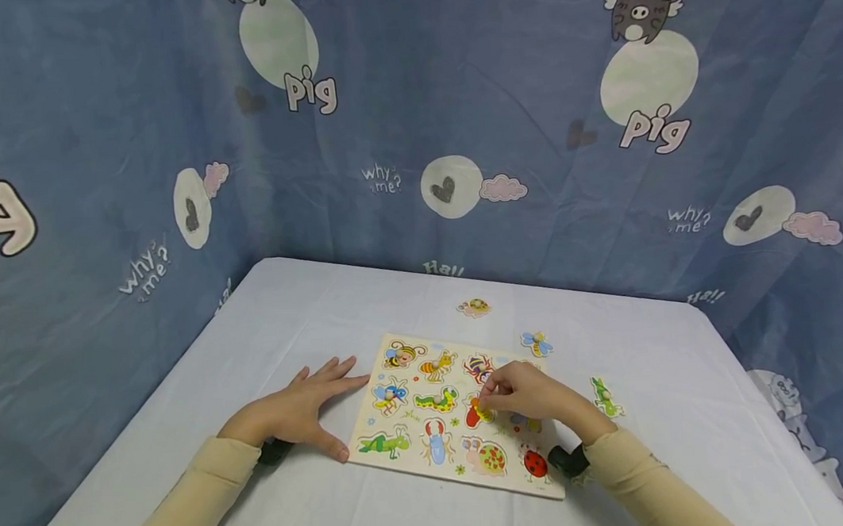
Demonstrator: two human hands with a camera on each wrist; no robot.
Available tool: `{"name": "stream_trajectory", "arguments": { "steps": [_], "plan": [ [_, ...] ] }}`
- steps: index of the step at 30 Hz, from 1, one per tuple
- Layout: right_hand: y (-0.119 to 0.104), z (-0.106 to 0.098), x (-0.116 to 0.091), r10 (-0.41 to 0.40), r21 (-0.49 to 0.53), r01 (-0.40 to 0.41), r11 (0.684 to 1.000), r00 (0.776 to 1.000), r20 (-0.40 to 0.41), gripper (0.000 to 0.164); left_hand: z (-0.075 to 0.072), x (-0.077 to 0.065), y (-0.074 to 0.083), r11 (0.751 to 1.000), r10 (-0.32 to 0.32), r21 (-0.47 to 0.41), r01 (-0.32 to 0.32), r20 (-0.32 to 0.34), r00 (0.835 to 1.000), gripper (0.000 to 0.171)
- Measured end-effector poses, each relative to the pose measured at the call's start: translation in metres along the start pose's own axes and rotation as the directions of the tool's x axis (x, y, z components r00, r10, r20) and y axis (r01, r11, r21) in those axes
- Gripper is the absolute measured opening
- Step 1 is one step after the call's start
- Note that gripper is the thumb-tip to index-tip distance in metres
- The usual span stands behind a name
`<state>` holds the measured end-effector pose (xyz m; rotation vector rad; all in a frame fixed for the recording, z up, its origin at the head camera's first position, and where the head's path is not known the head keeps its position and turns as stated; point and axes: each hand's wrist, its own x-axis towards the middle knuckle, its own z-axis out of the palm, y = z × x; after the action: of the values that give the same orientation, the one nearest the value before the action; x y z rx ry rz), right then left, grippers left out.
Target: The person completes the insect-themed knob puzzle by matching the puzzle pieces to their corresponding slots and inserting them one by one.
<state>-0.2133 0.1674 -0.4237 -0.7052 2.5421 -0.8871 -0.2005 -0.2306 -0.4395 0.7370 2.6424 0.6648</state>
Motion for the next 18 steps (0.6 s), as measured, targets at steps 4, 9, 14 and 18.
{"name": "stream_trajectory", "arguments": {
  "steps": [4,9,14,18],
  "plan": [
    [0.004,-0.003,0.000,0.010,-0.006,-0.010,1.000,1.000,-0.024,0.017,0.002,-0.002,-0.001,1.000,0.002,0.002,-0.002,0.003,1.000,0.117],
    [0.010,-0.016,0.000,0.036,-0.026,-0.039,0.999,0.995,-0.091,0.016,0.002,-0.001,-0.001,1.000,0.001,-0.001,-0.001,0.002,1.000,0.117],
    [0.019,-0.036,-0.002,0.083,-0.032,-0.091,0.995,0.978,-0.189,0.019,0.002,0.000,-0.002,1.000,-0.003,0.008,0.003,0.005,1.000,0.118],
    [0.029,-0.054,-0.004,0.128,-0.027,-0.141,0.990,0.949,-0.287,0.021,0.002,0.000,-0.004,1.000,0.002,0.019,-0.002,0.000,1.000,0.119]
  ]
}}
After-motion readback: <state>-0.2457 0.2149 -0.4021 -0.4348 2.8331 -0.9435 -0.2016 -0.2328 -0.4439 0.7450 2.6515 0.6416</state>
